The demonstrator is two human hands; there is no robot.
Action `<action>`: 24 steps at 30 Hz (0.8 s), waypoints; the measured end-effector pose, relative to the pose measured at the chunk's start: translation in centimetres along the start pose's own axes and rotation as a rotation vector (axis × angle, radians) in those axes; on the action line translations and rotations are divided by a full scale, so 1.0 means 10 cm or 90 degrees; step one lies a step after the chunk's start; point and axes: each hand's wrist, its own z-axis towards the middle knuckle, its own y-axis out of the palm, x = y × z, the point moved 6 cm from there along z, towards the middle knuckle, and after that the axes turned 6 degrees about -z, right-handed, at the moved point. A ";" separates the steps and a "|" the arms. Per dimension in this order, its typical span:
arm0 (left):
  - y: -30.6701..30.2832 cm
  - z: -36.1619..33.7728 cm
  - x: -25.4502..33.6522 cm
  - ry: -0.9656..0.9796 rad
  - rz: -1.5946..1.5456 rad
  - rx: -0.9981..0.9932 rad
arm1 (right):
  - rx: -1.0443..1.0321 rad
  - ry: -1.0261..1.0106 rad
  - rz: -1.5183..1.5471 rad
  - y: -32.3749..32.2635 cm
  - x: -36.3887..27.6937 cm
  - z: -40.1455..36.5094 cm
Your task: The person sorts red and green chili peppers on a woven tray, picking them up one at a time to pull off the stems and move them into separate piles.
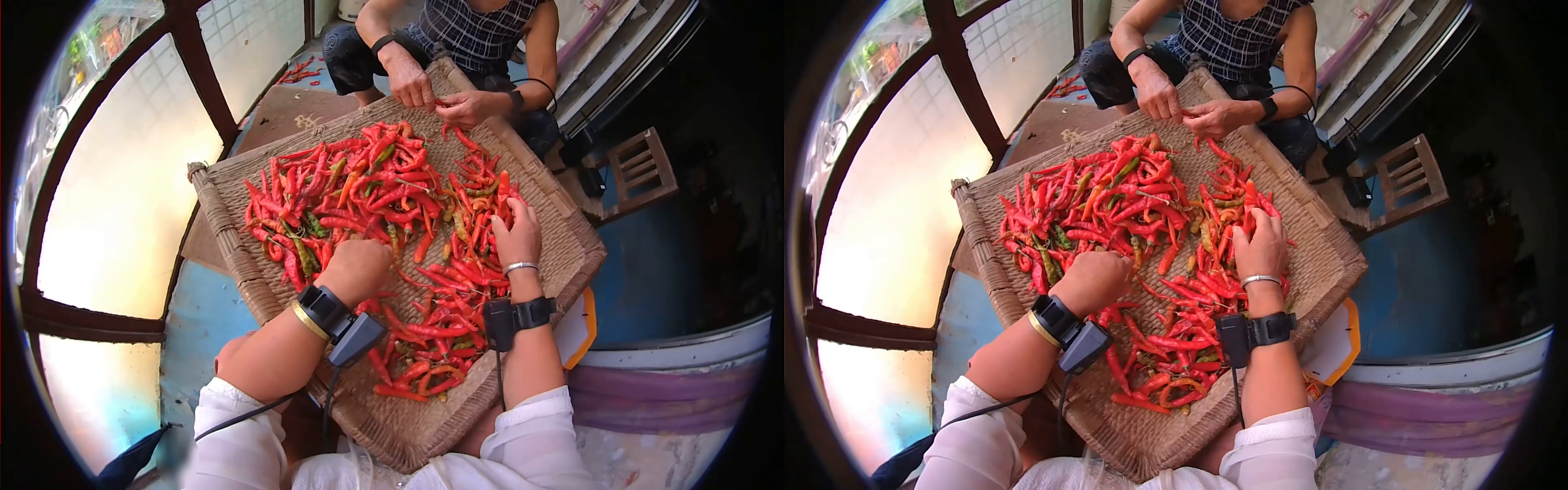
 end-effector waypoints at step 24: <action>0.02 0.07 0.08 0.088 0.055 0.037 | -0.224 0.345 0.850 0.00 -0.21 0.18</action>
